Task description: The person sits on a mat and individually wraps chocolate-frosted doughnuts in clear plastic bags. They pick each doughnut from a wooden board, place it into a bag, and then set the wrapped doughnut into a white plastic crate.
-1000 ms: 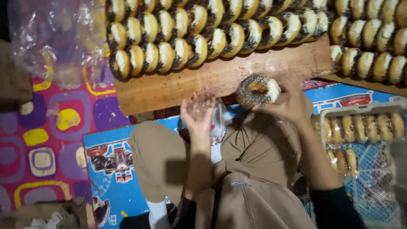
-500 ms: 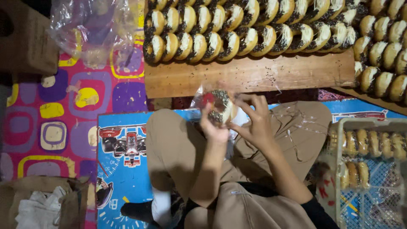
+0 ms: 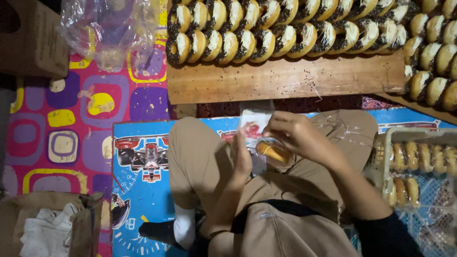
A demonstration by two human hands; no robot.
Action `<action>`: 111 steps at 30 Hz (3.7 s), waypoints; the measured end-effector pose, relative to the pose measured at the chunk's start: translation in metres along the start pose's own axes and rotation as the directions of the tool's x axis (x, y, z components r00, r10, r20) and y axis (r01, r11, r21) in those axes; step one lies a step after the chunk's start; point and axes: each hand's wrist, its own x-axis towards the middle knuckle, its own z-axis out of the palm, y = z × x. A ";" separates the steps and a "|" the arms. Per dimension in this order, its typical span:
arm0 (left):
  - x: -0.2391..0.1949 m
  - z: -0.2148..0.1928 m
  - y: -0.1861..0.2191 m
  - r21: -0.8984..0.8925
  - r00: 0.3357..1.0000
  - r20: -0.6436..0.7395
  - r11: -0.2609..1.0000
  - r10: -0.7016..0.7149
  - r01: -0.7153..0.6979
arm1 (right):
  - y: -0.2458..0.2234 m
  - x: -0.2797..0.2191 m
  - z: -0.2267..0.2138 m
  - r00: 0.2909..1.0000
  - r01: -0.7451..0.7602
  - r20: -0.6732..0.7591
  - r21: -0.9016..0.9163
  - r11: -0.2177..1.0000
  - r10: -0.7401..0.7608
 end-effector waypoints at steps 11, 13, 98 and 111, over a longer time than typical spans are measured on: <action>-0.028 -0.027 0.038 0.322 0.776 0.609 0.945 -0.161 -0.057 | -0.037 -0.002 -0.024 0.889 0.457 0.141 -0.242 0.856 -0.435; -0.028 -0.029 0.060 0.494 0.775 0.591 0.860 -0.223 -0.129 | -0.019 -0.013 -0.010 0.874 0.486 0.146 -0.274 0.830 -0.464; 0.172 -0.251 0.030 -0.811 0.692 -0.509 0.017 -0.512 -0.584 | 0.107 0.297 0.136 0.946 0.083 -0.220 -0.542 0.836 -0.236; 0.111 -0.079 0.014 -0.983 0.958 -0.170 0.024 0.231 -0.180 | -0.029 0.105 0.127 0.905 -0.194 -0.422 -0.293 0.936 0.056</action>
